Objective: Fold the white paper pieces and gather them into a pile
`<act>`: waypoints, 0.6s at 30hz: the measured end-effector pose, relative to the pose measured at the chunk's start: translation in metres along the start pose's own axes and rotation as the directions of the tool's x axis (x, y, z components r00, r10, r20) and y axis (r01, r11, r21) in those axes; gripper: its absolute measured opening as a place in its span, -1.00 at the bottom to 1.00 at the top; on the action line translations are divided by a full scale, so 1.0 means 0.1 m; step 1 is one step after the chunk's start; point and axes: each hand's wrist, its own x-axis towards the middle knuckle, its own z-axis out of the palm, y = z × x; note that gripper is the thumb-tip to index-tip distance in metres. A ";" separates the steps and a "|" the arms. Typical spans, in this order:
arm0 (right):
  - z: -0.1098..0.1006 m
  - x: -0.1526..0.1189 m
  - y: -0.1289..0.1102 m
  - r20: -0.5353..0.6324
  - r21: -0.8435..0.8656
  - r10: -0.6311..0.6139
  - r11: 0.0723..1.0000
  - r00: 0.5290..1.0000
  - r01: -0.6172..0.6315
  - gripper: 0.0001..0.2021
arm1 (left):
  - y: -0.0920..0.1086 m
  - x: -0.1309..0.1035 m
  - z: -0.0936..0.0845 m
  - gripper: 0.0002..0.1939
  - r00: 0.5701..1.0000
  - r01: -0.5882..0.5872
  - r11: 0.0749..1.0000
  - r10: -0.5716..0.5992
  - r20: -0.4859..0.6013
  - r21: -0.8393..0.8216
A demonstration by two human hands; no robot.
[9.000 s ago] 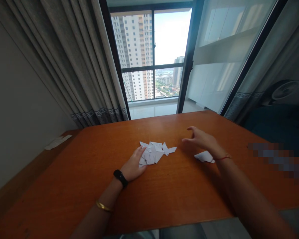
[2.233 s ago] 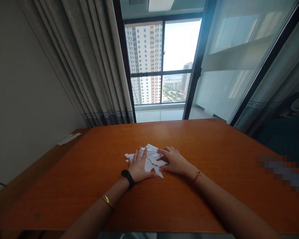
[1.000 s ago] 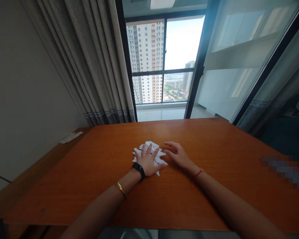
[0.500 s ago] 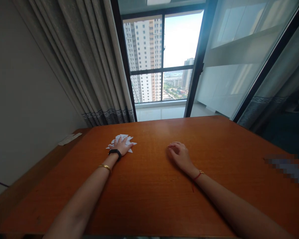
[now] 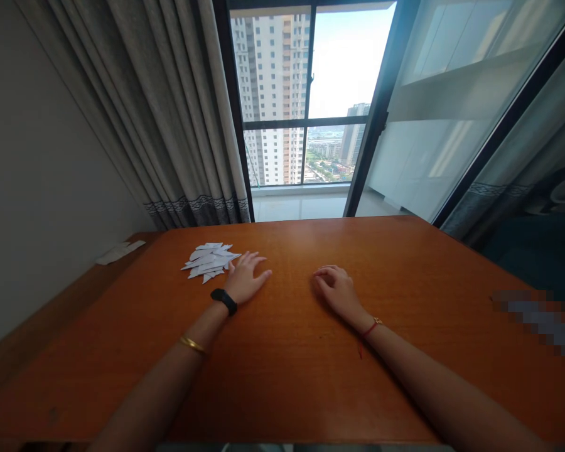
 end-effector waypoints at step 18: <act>-0.07 -0.35 -0.66 0.307 -0.041 -0.388 0.907 0.869 0.419 -0.83 | 0.37 -0.62 0.11 -0.81 0.875 -0.483 0.875 0.483 0.011 -0.025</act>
